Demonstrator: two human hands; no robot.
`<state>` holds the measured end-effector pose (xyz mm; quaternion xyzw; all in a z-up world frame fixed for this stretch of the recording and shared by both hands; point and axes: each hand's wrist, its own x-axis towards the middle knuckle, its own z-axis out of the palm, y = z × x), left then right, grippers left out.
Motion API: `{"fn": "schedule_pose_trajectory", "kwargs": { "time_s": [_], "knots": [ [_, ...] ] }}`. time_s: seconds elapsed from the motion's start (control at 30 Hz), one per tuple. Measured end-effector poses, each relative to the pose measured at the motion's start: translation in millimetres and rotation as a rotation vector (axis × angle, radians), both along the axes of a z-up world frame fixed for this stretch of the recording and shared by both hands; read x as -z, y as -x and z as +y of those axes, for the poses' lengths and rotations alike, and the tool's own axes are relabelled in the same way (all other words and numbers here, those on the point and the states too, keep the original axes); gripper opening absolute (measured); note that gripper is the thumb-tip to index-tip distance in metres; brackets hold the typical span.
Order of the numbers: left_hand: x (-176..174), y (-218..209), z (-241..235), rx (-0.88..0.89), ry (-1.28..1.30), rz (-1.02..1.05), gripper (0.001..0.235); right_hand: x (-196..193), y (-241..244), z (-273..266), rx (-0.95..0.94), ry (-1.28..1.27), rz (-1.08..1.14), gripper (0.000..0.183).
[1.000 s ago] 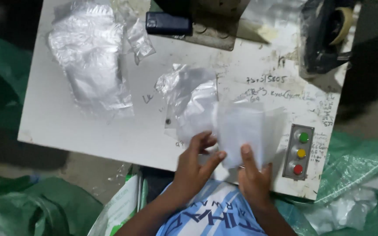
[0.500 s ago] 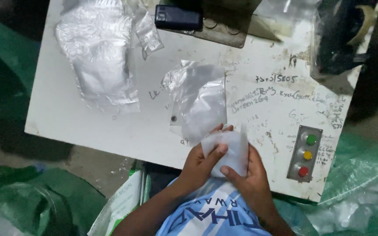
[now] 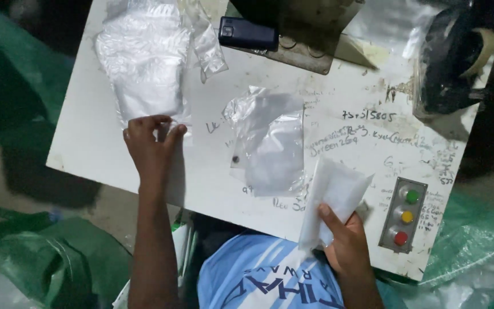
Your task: Folding and stacking clear plastic bags on a workbench in a factory setting.
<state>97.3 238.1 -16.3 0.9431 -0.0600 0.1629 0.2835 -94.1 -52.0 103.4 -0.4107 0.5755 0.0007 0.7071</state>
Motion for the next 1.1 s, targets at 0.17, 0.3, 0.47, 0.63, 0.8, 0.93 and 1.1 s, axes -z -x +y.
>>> {"fn": "schedule_pose_trajectory", "kwargs": {
  "time_s": [0.17, 0.3, 0.47, 0.63, 0.8, 0.93, 1.1],
  "knots": [
    [-12, -16, 2, -0.073, -0.064, 0.303, 0.041, 10, 7, 4, -0.014, -0.003, -0.011, 0.063],
    [-26, -1, -13, -0.116, 0.107, 0.361, 0.061, 10, 7, 5, -0.026, 0.020, 0.028, 0.063],
    [-3, 34, -26, 0.265, -0.215, -0.097, 0.021, -16, -4, 9, -0.031, 0.057, 0.119, 0.065],
    [-28, 44, -36, 0.106, 0.142, 0.075, 0.009, -12, -1, 12, -0.116, 0.141, 0.151, 0.058],
    [-53, 48, -42, -0.137, 0.784, 0.483, 0.027, 0, 6, 15, -0.210, 0.204, 0.108, 0.062],
    [-51, 48, -32, -0.223, 0.831, 0.617, 0.020, 1, 8, 14, -0.243, 0.252, 0.155, 0.062],
    [-65, 53, -32, -0.168, 0.842, 0.687, 0.024, -6, 7, 14, -0.265, 0.250, 0.178, 0.057]
  ]
}}
